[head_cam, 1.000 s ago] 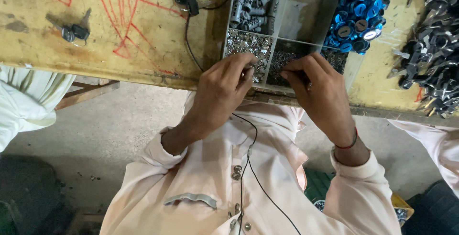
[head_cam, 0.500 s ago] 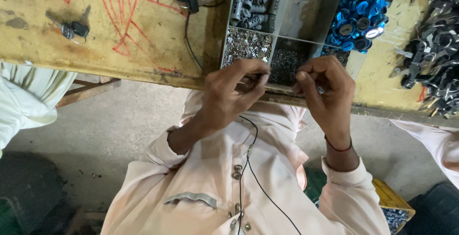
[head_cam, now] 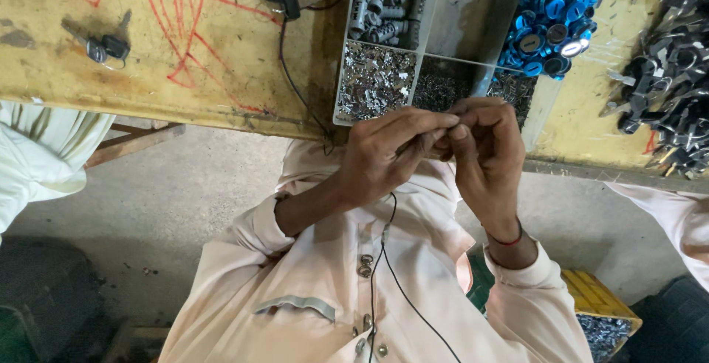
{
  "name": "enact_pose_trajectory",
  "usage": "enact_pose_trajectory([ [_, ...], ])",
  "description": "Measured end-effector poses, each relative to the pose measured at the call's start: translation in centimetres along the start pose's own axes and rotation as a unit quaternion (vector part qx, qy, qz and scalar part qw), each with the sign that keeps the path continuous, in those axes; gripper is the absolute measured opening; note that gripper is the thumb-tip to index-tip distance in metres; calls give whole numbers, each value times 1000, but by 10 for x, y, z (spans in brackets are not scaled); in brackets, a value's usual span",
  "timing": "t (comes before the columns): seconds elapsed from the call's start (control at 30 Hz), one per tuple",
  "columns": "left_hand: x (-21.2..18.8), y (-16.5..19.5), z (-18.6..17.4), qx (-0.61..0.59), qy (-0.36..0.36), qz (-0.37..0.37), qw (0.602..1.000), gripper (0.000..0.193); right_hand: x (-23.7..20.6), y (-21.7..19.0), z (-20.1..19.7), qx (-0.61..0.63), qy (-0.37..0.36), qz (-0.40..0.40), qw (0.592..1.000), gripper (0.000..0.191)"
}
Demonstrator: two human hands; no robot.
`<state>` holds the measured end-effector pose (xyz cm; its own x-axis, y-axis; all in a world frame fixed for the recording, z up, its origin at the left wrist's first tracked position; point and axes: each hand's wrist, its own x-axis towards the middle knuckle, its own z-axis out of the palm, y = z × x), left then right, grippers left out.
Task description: The person sits at a workbench and assembles small lock components by hand. They pick small metal parts and blue plastic caps from a compartment tray, press the caps onto the lock bodies, and place the finished assemblies back into the tray compartments.
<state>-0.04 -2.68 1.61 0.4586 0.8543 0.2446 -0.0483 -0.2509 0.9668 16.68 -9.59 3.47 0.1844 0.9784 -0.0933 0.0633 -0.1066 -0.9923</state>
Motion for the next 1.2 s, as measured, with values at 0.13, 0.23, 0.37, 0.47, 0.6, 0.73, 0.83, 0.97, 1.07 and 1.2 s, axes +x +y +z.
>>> enact_pose_trajectory([
  [0.13, -4, 1, 1, -43, 0, -44, 998, 30, 0, -5, 5, -169, 30, -66, 983, 9],
  [0.23, -7, 3, 8, -190, 23, -178, 965, 28, -1, -5, 5, -330, 52, -167, 928, 11],
  [0.37, -2, -7, 1, -310, -42, -236, 920, 14, -7, -3, -7, -358, 34, -188, 914, 19],
  [0.47, 6, -16, -14, -389, -143, -279, 866, 16, -11, -1, -18, -83, -42, -60, 994, 22],
  [0.6, 8, -13, -19, -421, -222, -276, 835, 19, -8, -5, -19, 186, -105, 131, 968, 30],
  [0.73, 5, -7, -11, -278, -160, -237, 917, 15, 5, -26, -16, 163, -79, 140, 973, 25],
  [0.83, 4, -7, -10, -127, -108, -119, 979, 13, 14, -49, -39, -260, -72, 24, 962, 14],
  [0.97, 10, -13, -11, -96, -106, -122, 982, 13, 20, -45, -61, -631, -123, -18, 766, 10],
  [1.07, 13, -16, -11, -98, -104, -116, 983, 13, 20, -36, -69, -635, -129, 8, 761, 14],
  [1.2, 13, -16, -10, -104, -101, -107, 984, 12, 24, -33, -67, -645, -137, 17, 752, 18],
])
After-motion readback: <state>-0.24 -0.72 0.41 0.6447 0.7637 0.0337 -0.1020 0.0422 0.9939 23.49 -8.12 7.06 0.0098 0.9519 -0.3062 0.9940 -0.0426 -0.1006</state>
